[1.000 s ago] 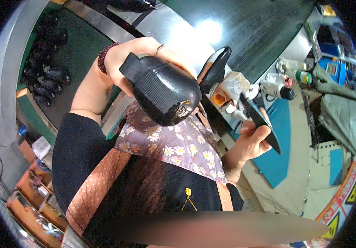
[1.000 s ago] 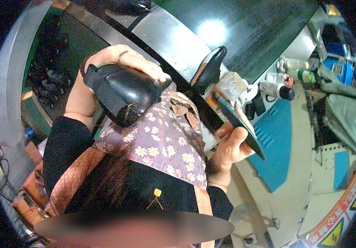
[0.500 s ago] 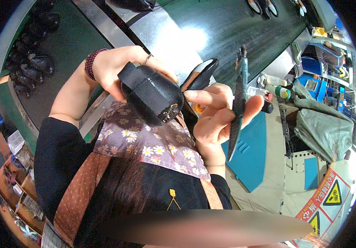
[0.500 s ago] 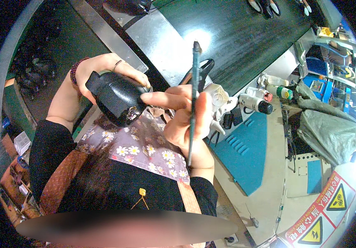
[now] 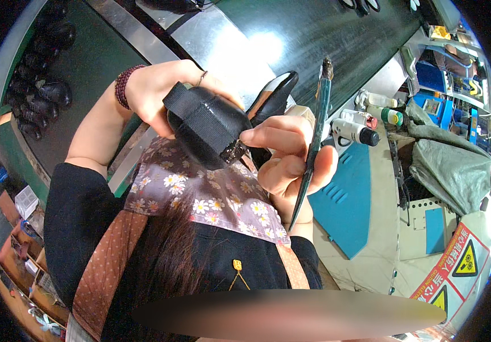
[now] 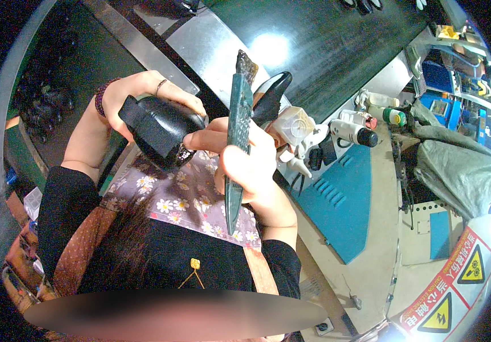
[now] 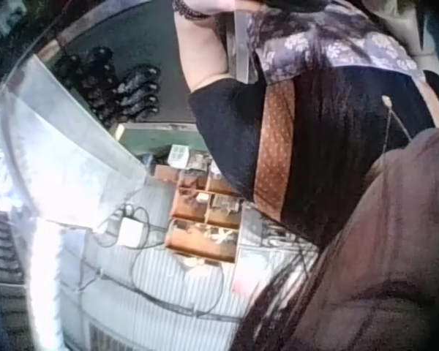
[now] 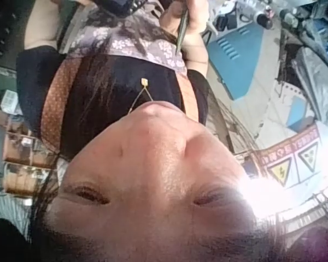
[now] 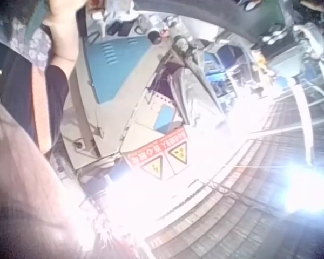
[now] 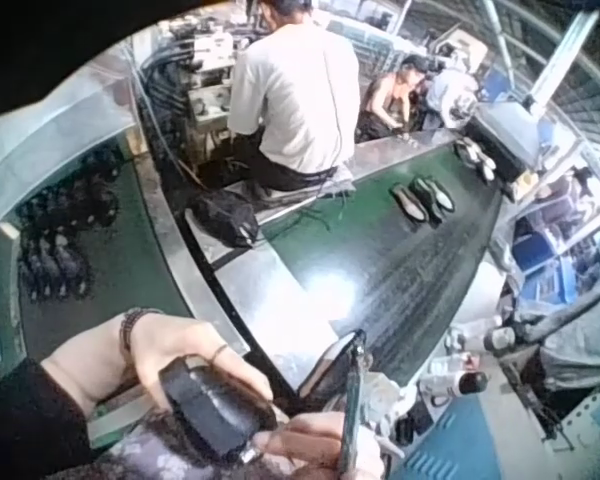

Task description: Applying glue or finishing dye to the heels of black dress shoes on a conveyor belt.

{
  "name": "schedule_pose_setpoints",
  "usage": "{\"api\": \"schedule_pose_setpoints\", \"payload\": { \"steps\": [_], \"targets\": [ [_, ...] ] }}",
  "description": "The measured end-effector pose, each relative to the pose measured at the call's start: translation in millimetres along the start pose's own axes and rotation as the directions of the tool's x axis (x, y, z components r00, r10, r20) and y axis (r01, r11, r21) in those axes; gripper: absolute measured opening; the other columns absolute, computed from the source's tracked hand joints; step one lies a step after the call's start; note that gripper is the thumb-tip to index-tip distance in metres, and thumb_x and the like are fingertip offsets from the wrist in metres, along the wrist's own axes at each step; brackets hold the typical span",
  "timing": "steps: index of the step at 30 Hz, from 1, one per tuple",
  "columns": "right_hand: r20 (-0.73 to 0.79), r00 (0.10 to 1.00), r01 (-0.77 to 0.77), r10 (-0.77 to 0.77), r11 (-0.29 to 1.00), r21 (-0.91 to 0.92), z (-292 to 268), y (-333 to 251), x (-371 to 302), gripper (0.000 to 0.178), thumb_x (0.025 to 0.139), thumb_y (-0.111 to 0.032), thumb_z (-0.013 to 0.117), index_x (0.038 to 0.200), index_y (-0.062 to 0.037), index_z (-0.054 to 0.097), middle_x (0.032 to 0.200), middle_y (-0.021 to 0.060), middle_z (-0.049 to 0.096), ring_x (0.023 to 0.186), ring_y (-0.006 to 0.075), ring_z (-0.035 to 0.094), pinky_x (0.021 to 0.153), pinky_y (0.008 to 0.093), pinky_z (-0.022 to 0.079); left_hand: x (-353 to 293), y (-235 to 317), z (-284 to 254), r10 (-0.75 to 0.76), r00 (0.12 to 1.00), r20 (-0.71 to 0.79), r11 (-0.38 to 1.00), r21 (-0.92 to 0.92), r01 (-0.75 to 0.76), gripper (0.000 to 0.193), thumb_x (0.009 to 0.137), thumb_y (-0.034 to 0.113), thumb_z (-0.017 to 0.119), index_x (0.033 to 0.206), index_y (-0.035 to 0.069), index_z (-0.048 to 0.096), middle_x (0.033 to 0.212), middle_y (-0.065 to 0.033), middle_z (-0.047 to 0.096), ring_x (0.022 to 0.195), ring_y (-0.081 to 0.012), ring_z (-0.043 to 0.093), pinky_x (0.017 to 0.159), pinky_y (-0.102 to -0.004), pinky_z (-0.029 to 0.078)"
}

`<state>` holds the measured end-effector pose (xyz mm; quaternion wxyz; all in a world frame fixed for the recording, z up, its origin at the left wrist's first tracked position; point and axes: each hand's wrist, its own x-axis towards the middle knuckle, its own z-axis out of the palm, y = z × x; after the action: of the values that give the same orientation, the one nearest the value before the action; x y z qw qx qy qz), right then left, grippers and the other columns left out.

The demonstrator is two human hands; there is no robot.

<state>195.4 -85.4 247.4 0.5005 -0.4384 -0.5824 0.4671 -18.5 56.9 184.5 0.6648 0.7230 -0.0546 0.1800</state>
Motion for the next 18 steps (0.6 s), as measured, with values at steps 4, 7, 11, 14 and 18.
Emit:
{"api": "schedule_pose_setpoints", "payload": {
  "steps": [4, 7, 11, 14, 18],
  "targets": [
    [0.132, 0.986, 0.14, -0.098, 0.921, -0.363, 0, -10, 3, 0.081, 0.097, -0.056, 0.018, 0.084, 0.0071, 0.066, 0.09, 0.0192, 0.067, 0.08, 0.0222, 0.059, 0.074, 0.0297, 0.046, 6, 1, 2, -0.013, 1.0, 0.024, 1.0, 0.019, 0.012, 0.093, 0.058, 0.05, 0.078, 0.12, -0.014, 0.052, 0.116, -0.0234, 0.061, 0.107, -0.0302, 0.062, 0.094, -0.0354, 0.045],
    [0.094, 0.992, 0.1, -0.079, 0.963, -0.252, -5, -8, 3, 0.056, 0.08, -0.051, 0.052, 0.086, 0.002, 0.07, 0.086, 0.0134, 0.065, 0.076, 0.0231, 0.059, 0.07, 0.0312, 0.047, 9, 4, 2, -0.044, 0.998, 0.04, 0.998, 0.04, 0.042, 0.093, 0.059, 0.051, 0.079, 0.121, -0.014, 0.052, 0.116, -0.0236, 0.061, 0.108, -0.0311, 0.061, 0.094, -0.0354, 0.045],
    [0.141, 0.949, 0.313, -0.283, 0.901, -0.3, -13, 1, 3, 0.04, 0.074, -0.04, 0.064, 0.08, -0.0006, 0.066, 0.08, 0.0106, 0.064, 0.069, 0.025, 0.06, 0.065, 0.0326, 0.048, 12, 3, 1, 0.011, 0.998, 0.059, 0.997, 0.08, -0.015, 0.093, 0.06, 0.05, 0.079, 0.121, -0.014, 0.052, 0.117, -0.0238, 0.06, 0.108, -0.0315, 0.061, 0.094, -0.0356, 0.045],
    [-0.024, 0.97, 0.231, -0.24, 0.953, -0.198, -15, 7, -7, 0.056, 0.097, -0.043, 0.033, 0.072, -0.0003, 0.059, 0.072, 0.0133, 0.06, 0.067, 0.0284, 0.056, 0.065, 0.035, 0.047, 12, 0, 1, 0.014, 0.999, 0.051, 0.995, 0.093, -0.019, 0.092, 0.06, 0.05, 0.079, 0.121, -0.014, 0.051, 0.116, -0.0238, 0.06, 0.108, -0.0311, 0.061, 0.094, -0.0357, 0.045],
    [-0.273, 0.957, 0.179, -0.101, 0.943, 0.279, -21, 20, -18, 0.061, 0.097, -0.053, 0.032, 0.084, 0.0017, 0.055, 0.069, 0.0127, 0.056, 0.066, 0.0285, 0.056, 0.062, 0.0311, 0.047, 8, 1, 0, -0.018, 1.0, -0.01, 1.0, -0.009, 0.018, 0.093, 0.058, 0.049, 0.08, 0.12, -0.014, 0.052, 0.115, -0.0236, 0.061, 0.107, -0.0305, 0.061, 0.094, -0.0356, 0.045]
  ]
}}
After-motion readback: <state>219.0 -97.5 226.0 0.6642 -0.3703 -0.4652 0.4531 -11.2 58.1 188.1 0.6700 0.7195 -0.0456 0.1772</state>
